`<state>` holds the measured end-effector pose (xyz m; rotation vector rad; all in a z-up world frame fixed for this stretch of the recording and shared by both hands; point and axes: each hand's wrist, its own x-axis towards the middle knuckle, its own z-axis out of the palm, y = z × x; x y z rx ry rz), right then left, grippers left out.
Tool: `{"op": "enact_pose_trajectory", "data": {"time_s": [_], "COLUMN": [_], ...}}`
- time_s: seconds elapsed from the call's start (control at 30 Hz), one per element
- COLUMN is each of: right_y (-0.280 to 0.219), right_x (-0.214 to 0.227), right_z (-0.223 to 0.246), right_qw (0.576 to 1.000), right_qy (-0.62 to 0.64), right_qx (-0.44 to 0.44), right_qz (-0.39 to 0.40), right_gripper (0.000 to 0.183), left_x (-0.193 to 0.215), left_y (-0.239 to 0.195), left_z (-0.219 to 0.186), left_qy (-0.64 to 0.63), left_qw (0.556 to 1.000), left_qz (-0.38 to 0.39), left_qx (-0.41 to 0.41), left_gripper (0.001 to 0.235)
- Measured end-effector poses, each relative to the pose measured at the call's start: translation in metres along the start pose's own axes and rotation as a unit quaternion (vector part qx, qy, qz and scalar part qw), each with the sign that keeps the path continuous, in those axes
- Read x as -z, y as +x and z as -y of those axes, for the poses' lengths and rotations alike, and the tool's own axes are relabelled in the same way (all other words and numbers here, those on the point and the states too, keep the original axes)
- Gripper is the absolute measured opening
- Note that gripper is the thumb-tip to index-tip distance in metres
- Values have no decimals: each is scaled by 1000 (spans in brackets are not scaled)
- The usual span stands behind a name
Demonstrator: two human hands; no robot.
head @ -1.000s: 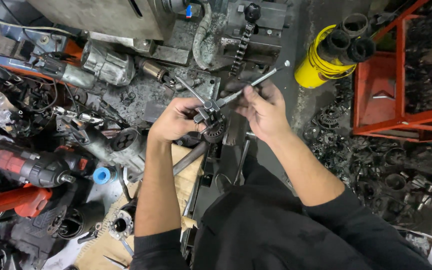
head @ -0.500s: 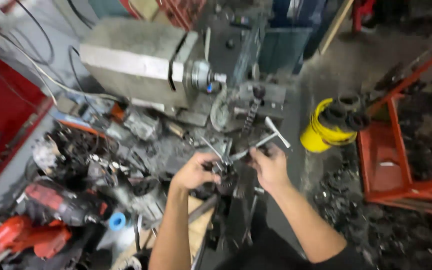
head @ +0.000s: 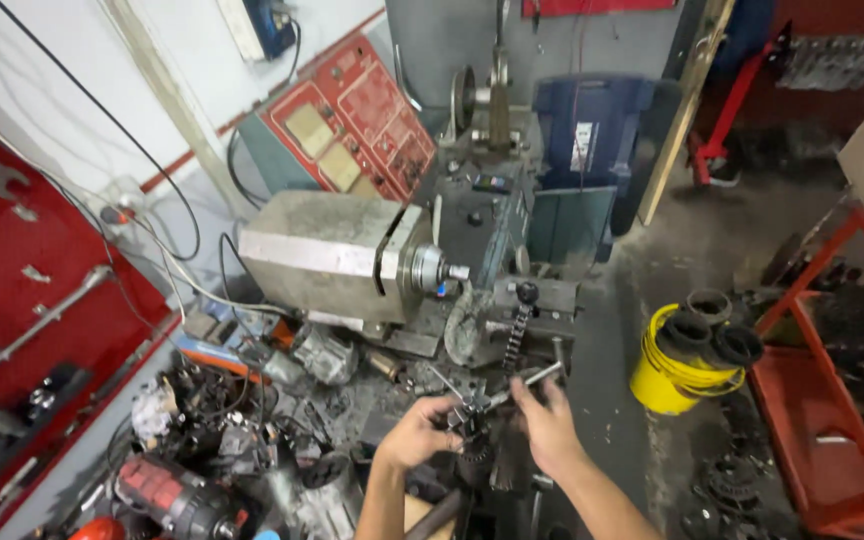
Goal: The person uses a T-handle hex wrench to tighten a bolt on a small metal assembly, then removes the tool and sets the assembly aside. They open a cardboard box, remove a cylindrical metal part, and fit a small ring onto it. The person continues to handle the cylindrical part and ring, rotating and inspecting them before placing them on the workbench.
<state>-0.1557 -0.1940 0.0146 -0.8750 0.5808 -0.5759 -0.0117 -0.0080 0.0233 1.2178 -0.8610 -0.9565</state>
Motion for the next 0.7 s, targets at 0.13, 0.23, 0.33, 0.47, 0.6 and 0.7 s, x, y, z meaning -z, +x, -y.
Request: {"op": "enact_pose_trajectory", "data": {"time_s": [0.13, 0.23, 0.33, 0.47, 0.6, 0.7], "right_y": [4, 0, 5, 7, 0, 0], "right_x": [7, -3, 0, 11, -5, 0], "right_z": [3, 11, 5, 0, 8, 2], "right_qw": [978, 992, 991, 982, 995, 999], "right_qy": [153, 86, -65, 122, 35, -43], "right_qx": [-58, 23, 117, -55, 49, 11], "right_qz": [129, 94, 14, 136, 81, 28], "right_gripper": [21, 21, 14, 26, 14, 22], "left_x": [-2, -2, 2, 7, 11, 11], "left_y": [1, 2, 4, 4, 5, 6], "left_z": [-6, -4, -4, 9, 20, 22], "left_qy": [-35, -69, -56, -48, -74, -104], "left_qw": [999, 997, 998, 999, 997, 995], "left_qz": [8, 15, 9, -13, -14, 1], "left_qx": [-5, 4, 2, 16, 11, 8], "left_gripper": [57, 48, 50, 54, 57, 57]}}
